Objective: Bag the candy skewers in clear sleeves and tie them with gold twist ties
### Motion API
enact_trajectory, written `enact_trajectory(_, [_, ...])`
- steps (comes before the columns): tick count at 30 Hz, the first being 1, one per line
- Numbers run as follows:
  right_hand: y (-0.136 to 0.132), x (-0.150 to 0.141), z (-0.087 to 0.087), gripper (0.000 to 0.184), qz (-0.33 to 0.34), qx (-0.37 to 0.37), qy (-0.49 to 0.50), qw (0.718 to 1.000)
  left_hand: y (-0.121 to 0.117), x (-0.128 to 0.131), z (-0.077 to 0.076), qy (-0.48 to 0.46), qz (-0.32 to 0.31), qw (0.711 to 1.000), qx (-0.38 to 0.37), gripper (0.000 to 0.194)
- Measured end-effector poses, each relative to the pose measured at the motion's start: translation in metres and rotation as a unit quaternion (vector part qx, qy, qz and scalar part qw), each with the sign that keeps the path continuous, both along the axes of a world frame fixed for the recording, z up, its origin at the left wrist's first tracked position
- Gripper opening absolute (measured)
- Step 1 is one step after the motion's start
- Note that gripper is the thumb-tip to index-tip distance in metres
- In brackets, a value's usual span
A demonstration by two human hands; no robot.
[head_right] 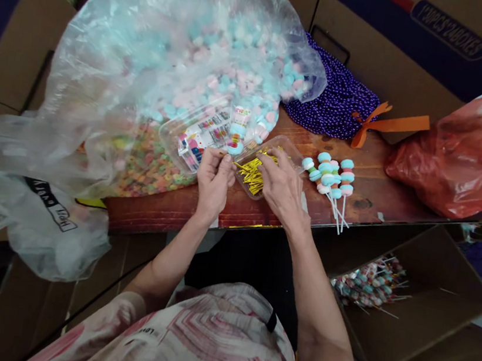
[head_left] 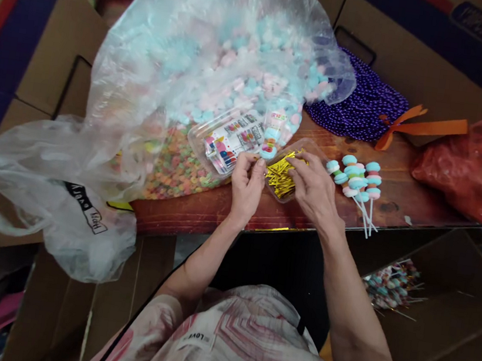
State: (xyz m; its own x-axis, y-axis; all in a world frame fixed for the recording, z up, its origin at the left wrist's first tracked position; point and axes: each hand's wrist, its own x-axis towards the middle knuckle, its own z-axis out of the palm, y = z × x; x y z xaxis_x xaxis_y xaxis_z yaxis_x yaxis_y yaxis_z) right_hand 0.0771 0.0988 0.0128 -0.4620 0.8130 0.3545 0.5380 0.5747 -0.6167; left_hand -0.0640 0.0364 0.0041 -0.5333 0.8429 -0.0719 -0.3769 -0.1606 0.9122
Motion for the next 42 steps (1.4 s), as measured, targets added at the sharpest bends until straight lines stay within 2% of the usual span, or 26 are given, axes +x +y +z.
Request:
enact_trajectory(3, [-0.019, -0.004, 0.001, 0.019, 0.006, -0.078, 0.124, 0.989, -0.001, 0.003, 0.001, -0.002, -0.009, 0.999, 0.037, 0.036])
enact_trajectory(7, [-0.037, -0.007, -0.002, 0.019, -0.036, -0.156, 0.209, 0.965, -0.006, 0.011, 0.002, -0.044, -0.044, 0.997, 0.040, 0.043])
enact_trajectory(13, [-0.045, 0.000, 0.000, 0.017, -0.037, -0.194, 0.251, 0.948, -0.015, 0.021, -0.002, -0.057, -0.109, 0.992, 0.031, 0.049])
enact_trajectory(16, [-0.050, 0.003, -0.005, 0.018, -0.042, -0.223, 0.266, 0.937, -0.018, 0.026, 0.000, -0.082, -0.137, 0.987, 0.010, 0.051])
enact_trajectory(19, [-0.058, 0.009, -0.014, 0.020, -0.039, -0.269, 0.313, 0.910, -0.024, 0.026, 0.010, -0.135, -0.201, 0.969, -0.041, 0.052])
enact_trajectory(22, [-0.064, 0.021, -0.015, 0.025, -0.014, -0.285, 0.344, 0.894, -0.031, 0.024, 0.023, -0.215, -0.293, 0.927, -0.094, 0.050])
enact_trajectory(24, [-0.068, 0.030, -0.009, 0.024, 0.016, -0.278, 0.321, 0.905, -0.036, 0.024, 0.029, -0.249, -0.353, 0.895, -0.115, 0.049])
enact_trajectory(26, [-0.072, 0.038, -0.002, 0.020, 0.027, -0.245, 0.272, 0.930, -0.040, 0.028, 0.030, -0.240, -0.384, 0.884, -0.114, 0.051])
enact_trajectory(28, [-0.075, 0.043, 0.003, 0.016, 0.005, -0.191, 0.226, 0.955, -0.043, 0.036, 0.025, -0.185, -0.352, 0.913, -0.088, 0.052])
enact_trajectory(31, [-0.081, 0.045, 0.004, 0.011, -0.043, -0.135, 0.181, 0.973, -0.049, 0.049, 0.016, -0.057, -0.257, 0.964, -0.042, 0.044])
enact_trajectory(33, [-0.085, 0.047, 0.003, 0.010, -0.065, -0.132, 0.165, 0.975, -0.054, 0.054, 0.011, 0.011, -0.238, 0.971, -0.033, 0.040])
enact_trajectory(35, [-0.089, 0.050, 0.003, 0.007, -0.076, -0.151, 0.162, 0.972, -0.057, 0.056, 0.009, 0.032, -0.241, 0.969, -0.040, 0.037])
enact_trajectory(37, [-0.095, 0.054, 0.003, 0.005, -0.081, -0.181, 0.173, 0.965, -0.057, 0.057, 0.009, -0.007, -0.254, 0.965, -0.060, 0.037])
enact_trajectory(39, [-0.102, 0.058, 0.002, 0.011, -0.087, -0.199, 0.183, 0.959, -0.055, 0.057, 0.011, -0.092, -0.275, 0.952, -0.093, 0.041])
enact_trajectory(40, [-0.105, 0.060, 0.001, 0.013, -0.094, -0.186, 0.186, 0.960, -0.052, 0.058, 0.012, -0.137, -0.288, 0.941, -0.112, 0.044])
enact_trajectory(42, [-0.112, 0.065, -0.003, 0.014, -0.107, -0.107, 0.180, 0.972, -0.048, 0.061, 0.016, -0.209, -0.305, 0.917, -0.149, 0.046])
